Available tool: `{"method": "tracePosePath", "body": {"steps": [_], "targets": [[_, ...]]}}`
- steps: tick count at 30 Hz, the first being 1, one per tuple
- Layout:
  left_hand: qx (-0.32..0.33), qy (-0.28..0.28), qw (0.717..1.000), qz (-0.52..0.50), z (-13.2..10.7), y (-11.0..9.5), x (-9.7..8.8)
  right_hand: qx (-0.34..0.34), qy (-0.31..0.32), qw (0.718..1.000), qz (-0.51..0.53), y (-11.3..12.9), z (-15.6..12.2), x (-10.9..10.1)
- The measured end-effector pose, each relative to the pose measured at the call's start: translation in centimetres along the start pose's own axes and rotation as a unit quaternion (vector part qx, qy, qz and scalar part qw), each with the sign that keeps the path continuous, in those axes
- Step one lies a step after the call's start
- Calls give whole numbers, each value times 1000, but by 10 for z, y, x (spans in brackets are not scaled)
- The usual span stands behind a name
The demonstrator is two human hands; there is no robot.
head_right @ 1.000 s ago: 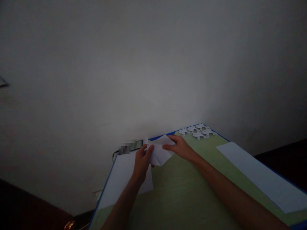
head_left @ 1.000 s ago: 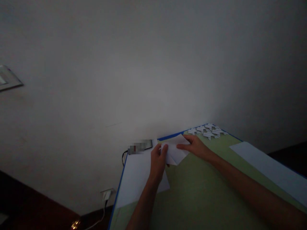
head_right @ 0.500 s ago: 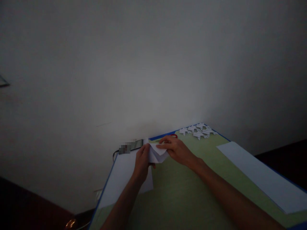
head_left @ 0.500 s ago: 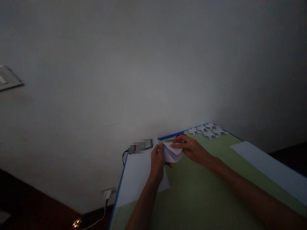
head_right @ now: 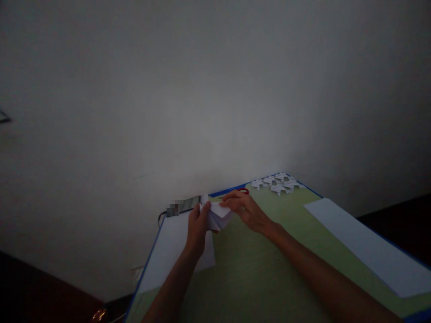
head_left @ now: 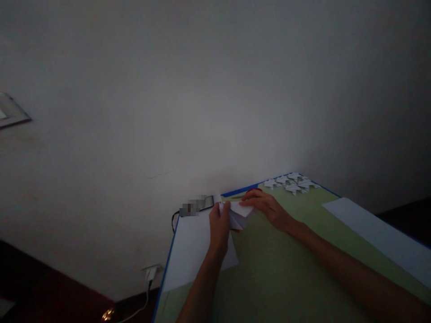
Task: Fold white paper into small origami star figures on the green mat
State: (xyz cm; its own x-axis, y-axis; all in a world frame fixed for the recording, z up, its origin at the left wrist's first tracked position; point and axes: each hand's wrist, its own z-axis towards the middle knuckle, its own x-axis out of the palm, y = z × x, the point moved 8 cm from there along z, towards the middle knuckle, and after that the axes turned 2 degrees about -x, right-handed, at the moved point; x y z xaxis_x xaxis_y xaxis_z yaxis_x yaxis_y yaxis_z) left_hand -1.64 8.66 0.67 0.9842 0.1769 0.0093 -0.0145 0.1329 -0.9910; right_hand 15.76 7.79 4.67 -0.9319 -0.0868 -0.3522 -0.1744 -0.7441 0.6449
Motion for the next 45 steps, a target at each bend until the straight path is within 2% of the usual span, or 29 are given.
{"method": "tracePosePath", "body": {"steps": [3, 8, 14, 20, 26, 33, 39, 45], "targets": [[6, 2, 1000, 8, 0, -1, 1, 87, -57, 994, 45, -21, 1, -6], [46, 12, 998, 31, 2, -3, 1, 160, -15, 980, 117, -39, 1, 4], [45, 19, 998, 48, 1, -5, 3, 183, -9, 972, 147, -46, 0, 4], [99, 18, 992, 75, -2, -17, 3, 191, 11, 969, 155, -48, -2, 7], [116, 38, 987, 103, -3, -19, 8, 178, 22, 977, 118, -43, 0, 8], [38, 53, 998, 26, -10, -12, 12, 159, 23, 983, 89, -44, 3, 7], [93, 28, 992, 83, -6, -19, 5, 145, 44, 986, 66, -37, 1, 11], [125, 14, 987, 100, -4, -22, 3, 39, 68, 996, -35, -17, 2, 13]]}}
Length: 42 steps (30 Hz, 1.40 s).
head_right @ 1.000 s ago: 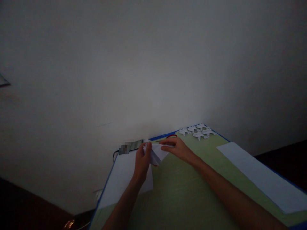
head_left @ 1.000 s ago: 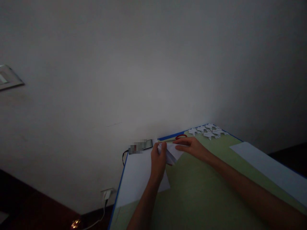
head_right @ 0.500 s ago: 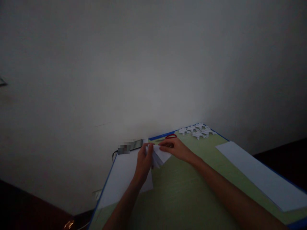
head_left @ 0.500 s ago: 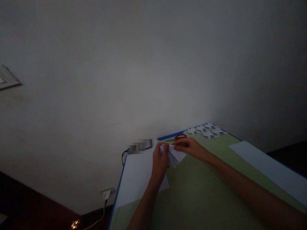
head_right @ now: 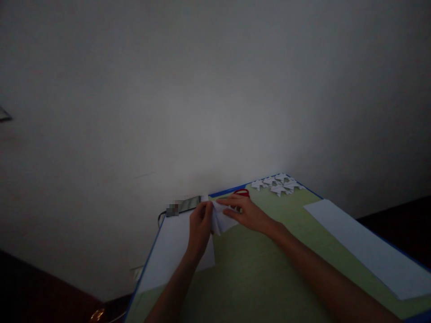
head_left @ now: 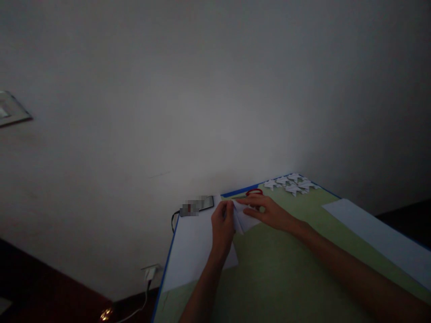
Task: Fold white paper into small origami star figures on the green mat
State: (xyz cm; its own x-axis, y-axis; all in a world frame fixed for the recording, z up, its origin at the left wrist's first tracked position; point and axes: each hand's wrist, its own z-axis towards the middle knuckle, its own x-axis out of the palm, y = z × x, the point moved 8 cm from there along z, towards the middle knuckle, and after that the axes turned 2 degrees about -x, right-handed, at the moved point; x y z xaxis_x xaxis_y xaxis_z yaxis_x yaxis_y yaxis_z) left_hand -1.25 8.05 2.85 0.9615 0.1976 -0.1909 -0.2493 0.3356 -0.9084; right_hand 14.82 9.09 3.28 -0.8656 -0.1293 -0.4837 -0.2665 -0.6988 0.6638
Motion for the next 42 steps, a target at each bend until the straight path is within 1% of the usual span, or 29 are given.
{"method": "tracePosePath", "body": {"steps": [4, 9, 13, 17, 22, 27, 30, 32, 34, 36, 37, 38, 39, 40, 42], "targets": [[-13, 17, 999, -27, -2, -1, 3, -66, -1, 996, -60, 11, -1, -1], [-27, 30, 998, -57, -4, 1, 5, -93, 3, 991, -97, 19, -2, 0], [-38, 32, 996, -73, -4, 3, 6, -97, -1, 989, -112, 22, -2, -1], [-34, 25, 997, -65, -3, 3, 4, -99, 4, 988, -119, 23, -2, 1], [-25, 16, 998, -48, -2, 4, 1, -76, -6, 992, -99, 19, -1, 3], [-33, 35, 997, -53, -2, 5, 5, -63, -19, 995, -77, 17, 0, 2], [-52, 28, 995, -80, -1, 6, 5, -33, -48, 997, -52, 11, 0, -4], [-74, 4, 991, -113, 1, 9, 1, 14, -100, 994, -31, 1, -1, -12], [-98, -26, 985, -143, 2, 14, -4, 84, -176, 981, 16, -12, -4, -21], [-116, -51, 978, -168, 1, 18, -8, 168, -231, 953, 98, -27, -9, -22], [-122, -60, 974, -180, 1, 20, -9, 204, -226, 942, 142, -32, -10, -16], [-128, -65, 971, -192, 0, 21, -9, 232, -207, 932, 184, -35, -10, -9], [-136, -67, 968, -200, 0, 22, -9, 244, -178, 928, 219, -35, -8, -1], [-145, -66, 966, -203, -1, 24, -8, 245, -159, 925, 245, -34, -7, 4], [-159, -47, 969, -183, -3, 24, -6, 215, -155, 924, 276, -28, -3, 4]]}}
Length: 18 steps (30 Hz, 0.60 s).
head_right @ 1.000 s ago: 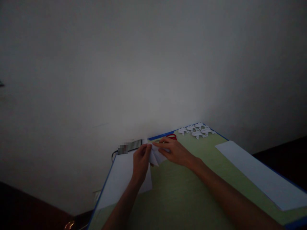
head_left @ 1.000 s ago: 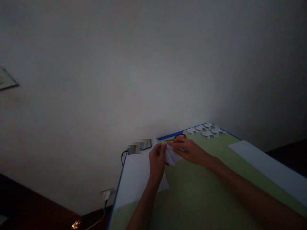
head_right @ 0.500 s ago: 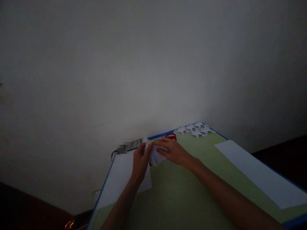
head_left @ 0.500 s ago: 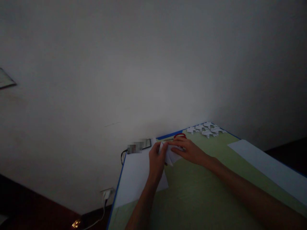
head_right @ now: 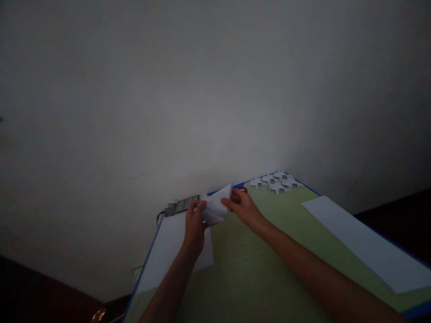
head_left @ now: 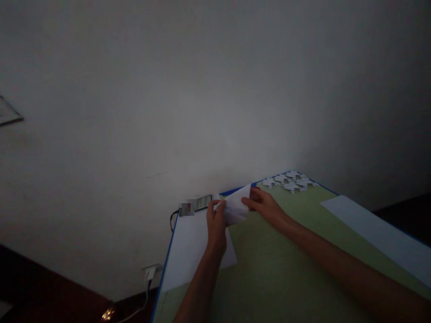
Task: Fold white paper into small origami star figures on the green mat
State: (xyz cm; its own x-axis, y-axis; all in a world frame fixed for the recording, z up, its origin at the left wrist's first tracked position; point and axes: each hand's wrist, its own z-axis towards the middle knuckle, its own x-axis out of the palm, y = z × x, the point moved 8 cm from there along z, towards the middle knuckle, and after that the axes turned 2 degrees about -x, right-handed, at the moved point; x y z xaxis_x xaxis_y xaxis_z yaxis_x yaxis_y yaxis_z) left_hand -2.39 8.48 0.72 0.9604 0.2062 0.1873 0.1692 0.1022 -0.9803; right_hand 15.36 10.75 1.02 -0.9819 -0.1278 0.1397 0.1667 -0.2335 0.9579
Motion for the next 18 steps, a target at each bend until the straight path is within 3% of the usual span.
{"method": "tracePosePath", "body": {"steps": [7, 15, 18], "targets": [[69, 93, 987, 110, -1, -14, 15, -112, 44, 986, -118, 18, 2, -4], [28, 226, 974, -10, -12, -11, 35, -124, 122, 975, -140, 23, -10, 14], [15, 225, 973, -39, -13, -11, 36, -121, 118, 978, -123, 26, -10, 11]]}}
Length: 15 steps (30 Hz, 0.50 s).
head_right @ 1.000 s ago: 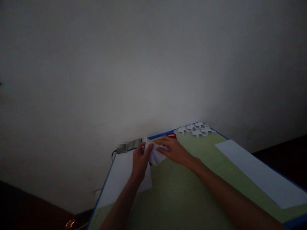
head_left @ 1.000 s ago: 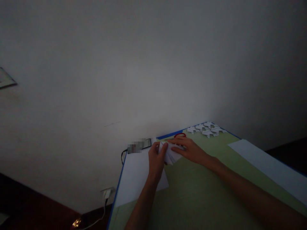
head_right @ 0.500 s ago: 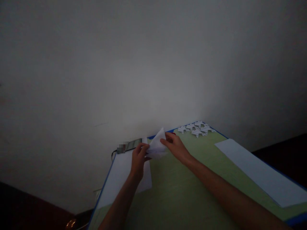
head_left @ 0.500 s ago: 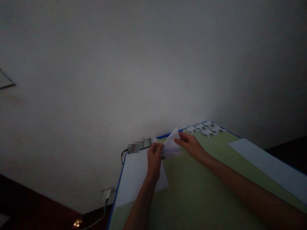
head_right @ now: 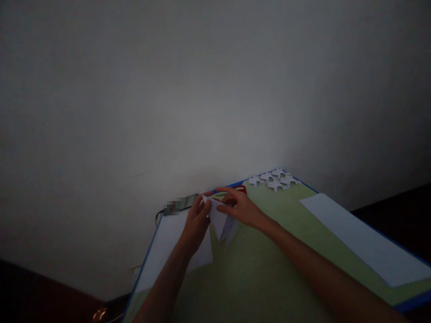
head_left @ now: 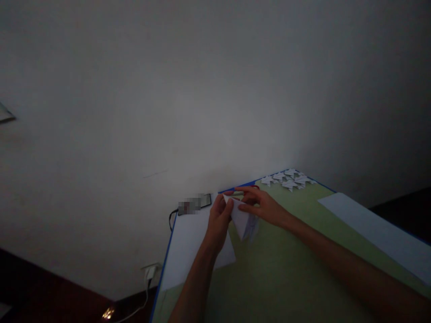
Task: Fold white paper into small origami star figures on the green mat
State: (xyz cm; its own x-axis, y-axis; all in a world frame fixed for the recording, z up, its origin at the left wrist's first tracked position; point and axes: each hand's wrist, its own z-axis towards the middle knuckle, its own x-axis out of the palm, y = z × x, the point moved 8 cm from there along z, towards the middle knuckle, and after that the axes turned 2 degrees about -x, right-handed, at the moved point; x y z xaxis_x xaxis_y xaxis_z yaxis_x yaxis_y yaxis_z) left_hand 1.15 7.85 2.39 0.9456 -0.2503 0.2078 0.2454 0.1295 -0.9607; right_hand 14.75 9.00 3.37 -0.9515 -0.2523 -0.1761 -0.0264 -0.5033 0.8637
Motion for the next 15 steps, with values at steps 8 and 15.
{"method": "tracePosePath", "body": {"steps": [8, 15], "targets": [[26, -135, 990, -32, 4, -1, -28, -9, 0, 1000, 2, -1, -2, -7], [74, -195, 977, 34, -1, -9, -35, -2, -32, 999, -12, -12, -1, 4]]}}
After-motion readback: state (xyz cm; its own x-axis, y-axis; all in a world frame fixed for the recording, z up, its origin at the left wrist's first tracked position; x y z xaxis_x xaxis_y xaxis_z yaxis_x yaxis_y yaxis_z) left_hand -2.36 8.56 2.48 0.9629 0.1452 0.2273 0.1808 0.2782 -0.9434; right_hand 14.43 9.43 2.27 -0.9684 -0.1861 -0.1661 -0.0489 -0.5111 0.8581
